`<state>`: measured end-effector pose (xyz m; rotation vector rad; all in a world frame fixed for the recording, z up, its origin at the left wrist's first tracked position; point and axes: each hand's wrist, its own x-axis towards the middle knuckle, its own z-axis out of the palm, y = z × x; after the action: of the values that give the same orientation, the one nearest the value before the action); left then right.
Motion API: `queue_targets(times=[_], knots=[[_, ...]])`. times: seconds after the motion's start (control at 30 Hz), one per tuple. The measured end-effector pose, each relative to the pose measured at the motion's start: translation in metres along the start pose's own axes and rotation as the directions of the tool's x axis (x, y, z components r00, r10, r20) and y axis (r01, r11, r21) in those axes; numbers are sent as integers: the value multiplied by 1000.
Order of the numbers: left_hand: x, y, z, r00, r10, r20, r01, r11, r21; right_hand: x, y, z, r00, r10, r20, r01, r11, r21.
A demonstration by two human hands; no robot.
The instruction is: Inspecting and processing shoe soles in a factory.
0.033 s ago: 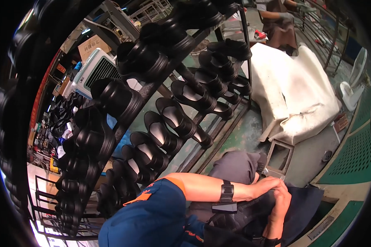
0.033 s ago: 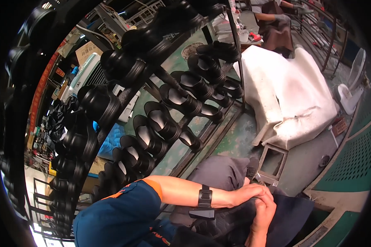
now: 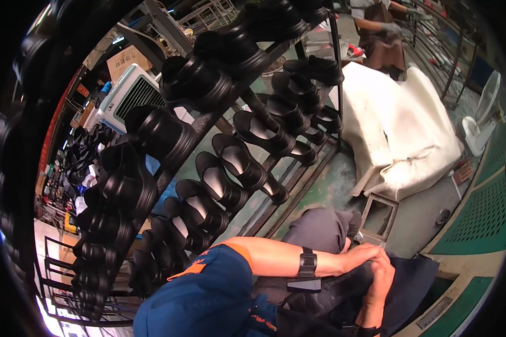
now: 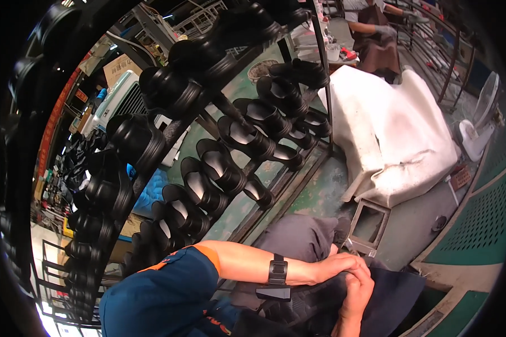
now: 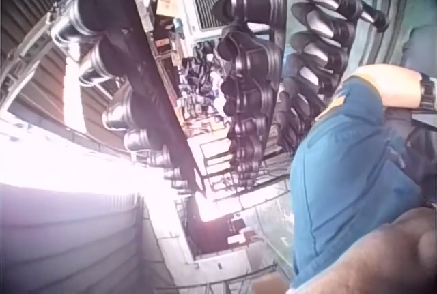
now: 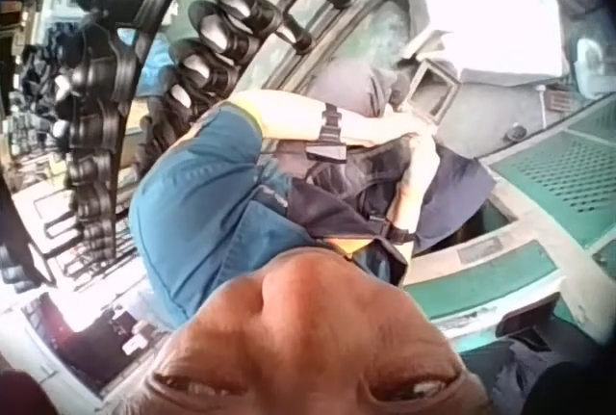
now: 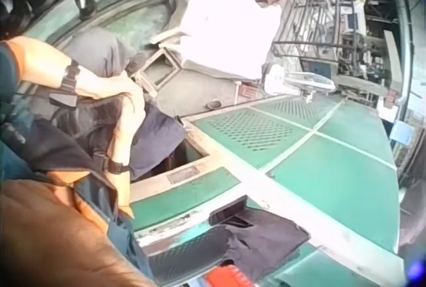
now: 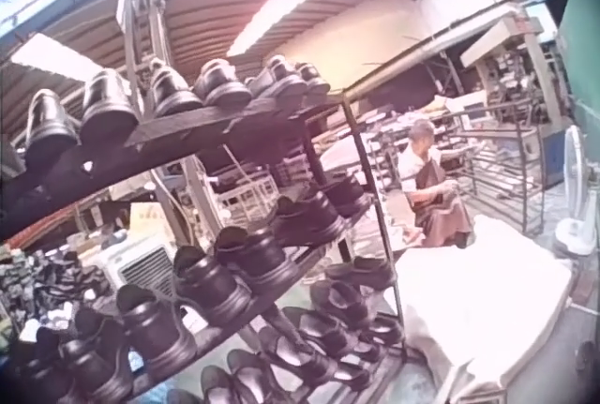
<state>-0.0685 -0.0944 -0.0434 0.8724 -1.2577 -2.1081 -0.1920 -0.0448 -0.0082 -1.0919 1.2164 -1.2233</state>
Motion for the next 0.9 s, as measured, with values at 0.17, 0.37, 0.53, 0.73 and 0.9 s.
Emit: queue_targets(times=[0.17, 0.37, 0.53, 0.73, 0.9], knots=[[-6, 4, -2, 992, 93, 84, -94, 995, 12, -6, -11, 0, 998, -36, 49, 37, 999, -23], [8, 8, -11, 996, 40, 76, -34, 997, -74, 8, -12, -4, 999, -49, -12, 50, 999, 16], [-14, -2, -29, 979, -203, -35, 187, 945, -267, 44, 5, -46, 945, 319, -71, -245, 836, 490], [-90, -7, -8, 893, -359, 271, 439, 563, -700, 64, 20, -51, 909, 394, -139, -242, 767, 594], [-109, -1, -2, 836, -450, 315, 522, 473, -710, 42, 13, -38, 955, 245, -166, -92, 781, 618]])
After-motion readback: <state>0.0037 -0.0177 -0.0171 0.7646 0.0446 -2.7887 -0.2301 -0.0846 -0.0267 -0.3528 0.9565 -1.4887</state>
